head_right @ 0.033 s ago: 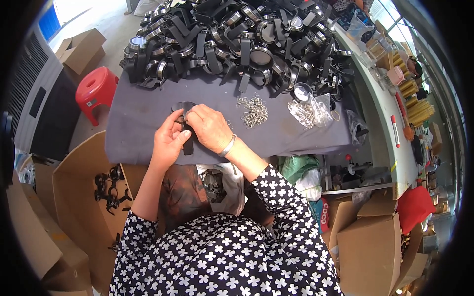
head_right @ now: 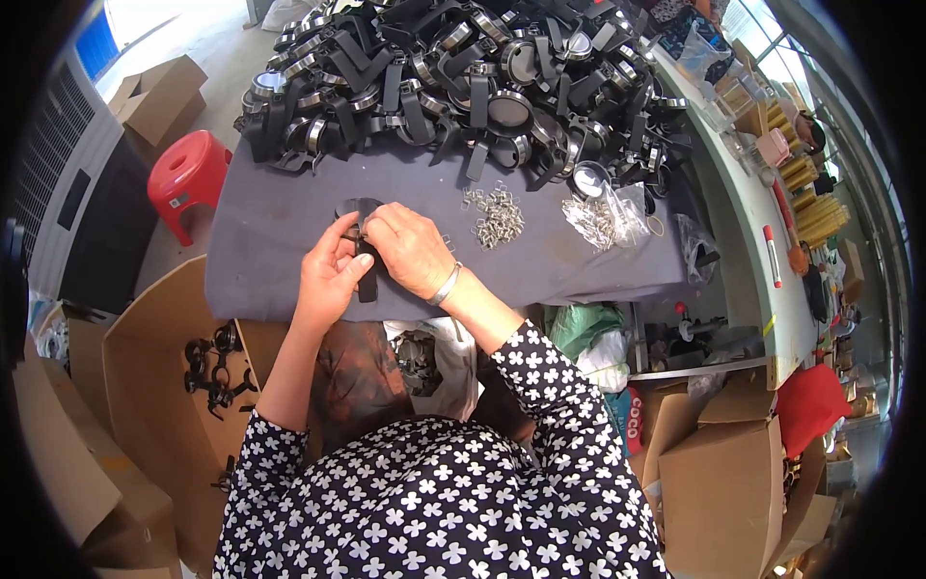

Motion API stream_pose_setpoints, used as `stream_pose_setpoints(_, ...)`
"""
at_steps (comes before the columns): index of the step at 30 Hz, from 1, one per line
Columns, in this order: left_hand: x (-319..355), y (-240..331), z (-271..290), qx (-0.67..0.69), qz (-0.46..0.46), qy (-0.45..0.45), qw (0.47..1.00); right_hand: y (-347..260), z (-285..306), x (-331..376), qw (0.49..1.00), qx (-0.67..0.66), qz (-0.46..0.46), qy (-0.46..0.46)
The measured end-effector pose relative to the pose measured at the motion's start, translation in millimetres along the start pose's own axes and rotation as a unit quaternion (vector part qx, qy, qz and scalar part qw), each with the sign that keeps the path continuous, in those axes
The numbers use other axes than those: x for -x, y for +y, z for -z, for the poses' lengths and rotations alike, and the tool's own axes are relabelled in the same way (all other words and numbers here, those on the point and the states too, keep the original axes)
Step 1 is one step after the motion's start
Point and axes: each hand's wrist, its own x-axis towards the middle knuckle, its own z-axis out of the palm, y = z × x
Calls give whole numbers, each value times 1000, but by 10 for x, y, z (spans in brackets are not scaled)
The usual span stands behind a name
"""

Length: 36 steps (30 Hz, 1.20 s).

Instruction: The person assembles mirrors by picking up small metal clips and mirror housings, attaching the clips and mirror inserts onto the mounts by hand, and placing finished mirrors into a box.

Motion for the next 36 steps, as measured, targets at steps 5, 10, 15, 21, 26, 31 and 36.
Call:
stream_pose_setpoints(5,-1,35,0,-3,-4,-11,1000,-6,-16,12,1000,6,19,22)
stream_pose_setpoints(10,-3,12,8,5,-10,-18,1000,-5,4,-21,1000,9,8,23)
stream_pose_setpoints(15,11,75,-9,45,15,-10,999,17,19,-13,1000,22,10,-7)
stream_pose_setpoints(21,8,50,14,28,16,-21,999,-14,15,-24,1000,12,-8,23)
stream_pose_setpoints(26,22,48,6,25,2,-6,1000,-68,22,-39,999,21,-23,-25)
stream_pose_setpoints(31,3,26,-1,22,-4,-11,1000,-67,55,-31,999,16,-28,-25)
stream_pose_setpoints(36,14,13,-2,7,-15,0,1000,-85,13,-31,1000,18,-3,3)
